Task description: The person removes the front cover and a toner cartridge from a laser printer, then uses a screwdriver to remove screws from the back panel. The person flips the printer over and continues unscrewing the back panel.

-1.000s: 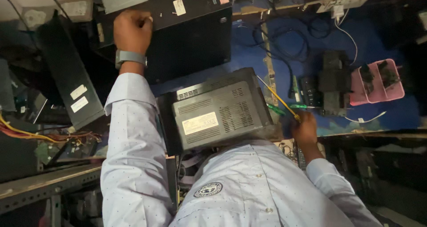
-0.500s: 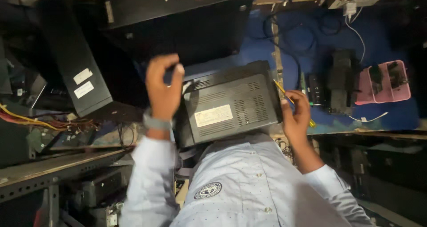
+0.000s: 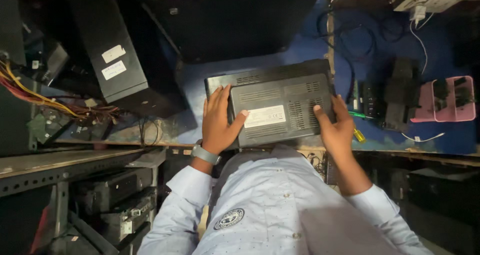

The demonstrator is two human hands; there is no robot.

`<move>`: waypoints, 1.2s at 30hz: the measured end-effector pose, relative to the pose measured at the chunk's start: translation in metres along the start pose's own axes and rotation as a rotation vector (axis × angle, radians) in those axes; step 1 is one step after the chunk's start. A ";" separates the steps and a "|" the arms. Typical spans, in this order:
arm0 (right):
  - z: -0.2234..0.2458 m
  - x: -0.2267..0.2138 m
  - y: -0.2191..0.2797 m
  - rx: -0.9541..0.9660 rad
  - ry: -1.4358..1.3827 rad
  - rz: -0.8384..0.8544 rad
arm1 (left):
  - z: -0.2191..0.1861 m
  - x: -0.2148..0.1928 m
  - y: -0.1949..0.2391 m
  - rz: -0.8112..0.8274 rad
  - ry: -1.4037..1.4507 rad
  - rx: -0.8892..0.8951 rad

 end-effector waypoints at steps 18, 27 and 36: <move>-0.012 0.000 0.001 -0.010 -0.150 0.034 | 0.006 0.002 -0.003 0.016 0.014 0.015; -0.012 -0.019 -0.001 -0.261 0.044 0.179 | -0.002 -0.002 -0.023 0.001 0.008 0.052; -0.019 -0.010 0.056 -0.130 0.035 -0.071 | -0.058 0.104 -0.147 0.765 0.333 0.330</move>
Point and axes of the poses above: each hand's wrist, its own y-axis away from the middle knuckle, its own x-axis out of the palm, z = x × y, the point moved 3 cm from there along -y, towards the middle knuckle, and after that the axes turned 11 degrees about -z, right-handed, at the moved point
